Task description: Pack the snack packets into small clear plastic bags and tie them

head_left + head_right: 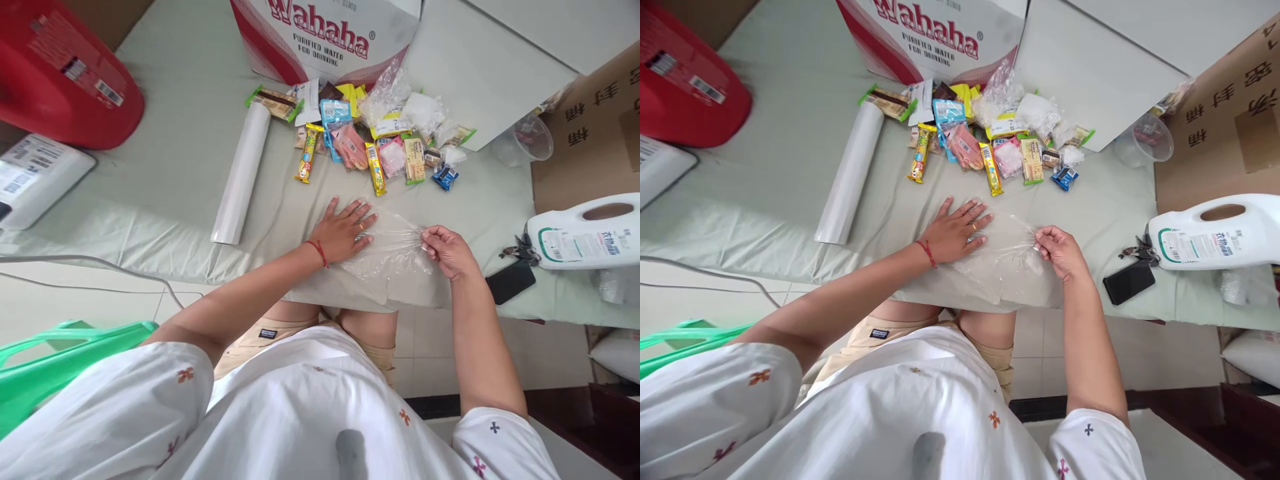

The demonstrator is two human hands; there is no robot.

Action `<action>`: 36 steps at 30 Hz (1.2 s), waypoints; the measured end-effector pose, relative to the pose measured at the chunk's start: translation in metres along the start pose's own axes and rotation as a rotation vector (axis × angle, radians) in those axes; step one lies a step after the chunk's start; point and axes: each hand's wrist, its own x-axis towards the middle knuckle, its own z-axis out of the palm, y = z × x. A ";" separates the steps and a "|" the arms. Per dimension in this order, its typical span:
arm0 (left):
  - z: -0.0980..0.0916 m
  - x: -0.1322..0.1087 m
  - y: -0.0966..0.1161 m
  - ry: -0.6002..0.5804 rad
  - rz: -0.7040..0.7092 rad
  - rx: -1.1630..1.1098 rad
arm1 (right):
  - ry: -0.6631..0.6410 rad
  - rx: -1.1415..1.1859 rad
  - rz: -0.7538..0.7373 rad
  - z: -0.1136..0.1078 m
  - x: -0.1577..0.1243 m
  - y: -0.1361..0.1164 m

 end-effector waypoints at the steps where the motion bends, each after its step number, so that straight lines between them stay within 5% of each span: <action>1: 0.000 0.000 0.000 0.002 -0.003 0.007 | 0.010 0.022 -0.009 0.001 0.000 0.002; 13: -0.001 0.000 0.001 0.000 -0.018 0.027 | -0.025 0.169 0.006 0.003 0.002 0.005; 26: -0.006 0.001 -0.004 0.040 -0.015 -0.105 | 0.236 -0.446 -0.312 0.003 0.003 0.012; 32: -0.032 -0.005 -0.014 0.295 -0.115 -0.192 | 0.194 -0.338 -0.289 0.010 0.004 0.011; 36: -0.062 -0.011 0.023 0.450 -0.128 -0.066 | 0.182 -0.320 -0.283 0.017 0.005 0.011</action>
